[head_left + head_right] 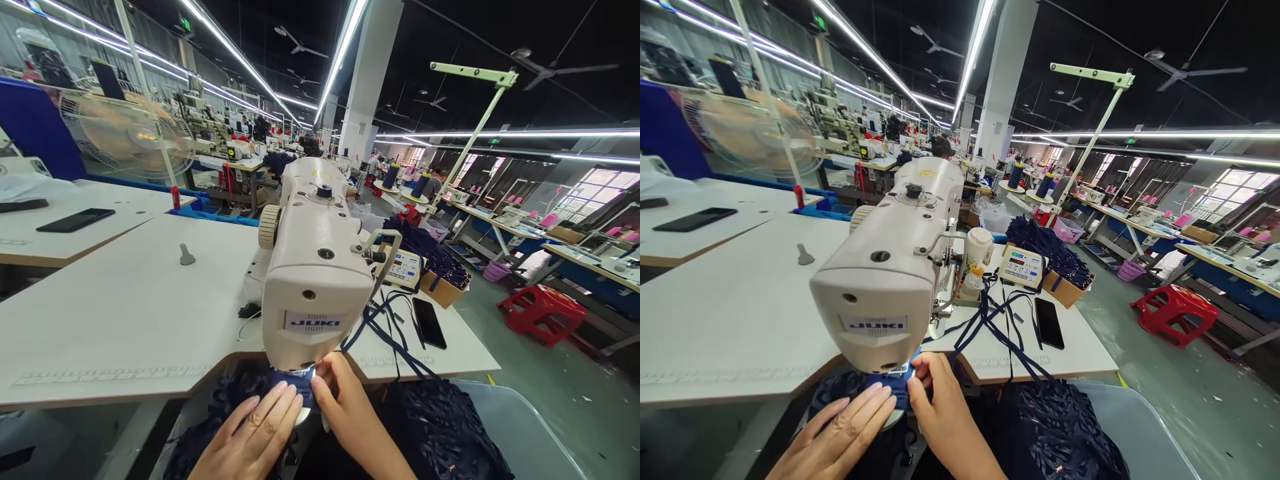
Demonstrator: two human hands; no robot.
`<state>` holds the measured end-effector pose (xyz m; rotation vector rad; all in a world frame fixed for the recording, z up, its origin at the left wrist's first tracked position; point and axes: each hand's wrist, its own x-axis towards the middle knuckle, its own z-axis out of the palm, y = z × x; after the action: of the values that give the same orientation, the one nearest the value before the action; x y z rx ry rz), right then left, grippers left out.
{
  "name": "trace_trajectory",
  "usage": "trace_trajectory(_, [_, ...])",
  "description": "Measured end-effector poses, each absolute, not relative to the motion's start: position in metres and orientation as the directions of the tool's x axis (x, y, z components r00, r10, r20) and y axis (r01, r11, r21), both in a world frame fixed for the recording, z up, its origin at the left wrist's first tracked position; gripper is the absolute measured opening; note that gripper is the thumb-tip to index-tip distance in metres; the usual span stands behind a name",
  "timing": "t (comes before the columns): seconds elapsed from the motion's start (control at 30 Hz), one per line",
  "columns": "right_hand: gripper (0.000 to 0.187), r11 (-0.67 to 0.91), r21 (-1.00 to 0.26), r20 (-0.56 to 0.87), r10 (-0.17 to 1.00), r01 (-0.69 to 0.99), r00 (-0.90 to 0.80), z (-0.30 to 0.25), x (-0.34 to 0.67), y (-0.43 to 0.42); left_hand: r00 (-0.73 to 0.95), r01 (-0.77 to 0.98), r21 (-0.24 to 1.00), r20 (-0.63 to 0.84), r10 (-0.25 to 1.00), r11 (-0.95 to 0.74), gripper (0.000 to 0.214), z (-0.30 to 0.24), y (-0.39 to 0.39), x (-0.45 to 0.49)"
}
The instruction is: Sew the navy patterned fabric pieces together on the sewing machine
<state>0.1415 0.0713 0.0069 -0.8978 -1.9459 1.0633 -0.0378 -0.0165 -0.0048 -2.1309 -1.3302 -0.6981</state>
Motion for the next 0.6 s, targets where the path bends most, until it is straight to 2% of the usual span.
trace_trajectory(0.13, [0.033, 0.410, -0.886, 0.239, 0.806, 0.219, -0.542, 0.005, 0.155, 0.066, 0.425, 0.897, -0.217, 0.663, 0.616, -0.384, 0.049, -0.011, -0.013, -0.040])
trace_trajectory(0.27, [0.033, 0.438, -0.866, 0.258, 0.805, 0.242, -0.534, 0.000, 0.153, 0.072, 0.267, 0.926, -0.005, 0.717, 0.645, -0.377, 0.039, -0.015, -0.013, -0.032])
trace_trajectory(0.33, [0.030, 0.475, -0.843, 0.282, 0.790, 0.253, -0.544, 0.001, 0.149, 0.077, 0.211, 0.930, 0.049, 0.741, 0.637, -0.365, 0.037, -0.017, -0.014, -0.028])
trace_trajectory(0.47, [0.015, 0.535, -0.809, 0.322, 0.750, 0.243, -0.578, 0.009, 0.143, 0.084, 0.185, 0.949, 0.029, 0.754, 0.631, -0.314, 0.041, -0.026, -0.013, -0.025])
trace_trajectory(0.6, [0.019, 0.572, -0.786, 0.346, 0.723, 0.236, -0.598, 0.014, 0.140, 0.089, 0.183, 0.968, -0.023, 0.747, 0.639, -0.250, 0.047, -0.038, -0.010, -0.027])
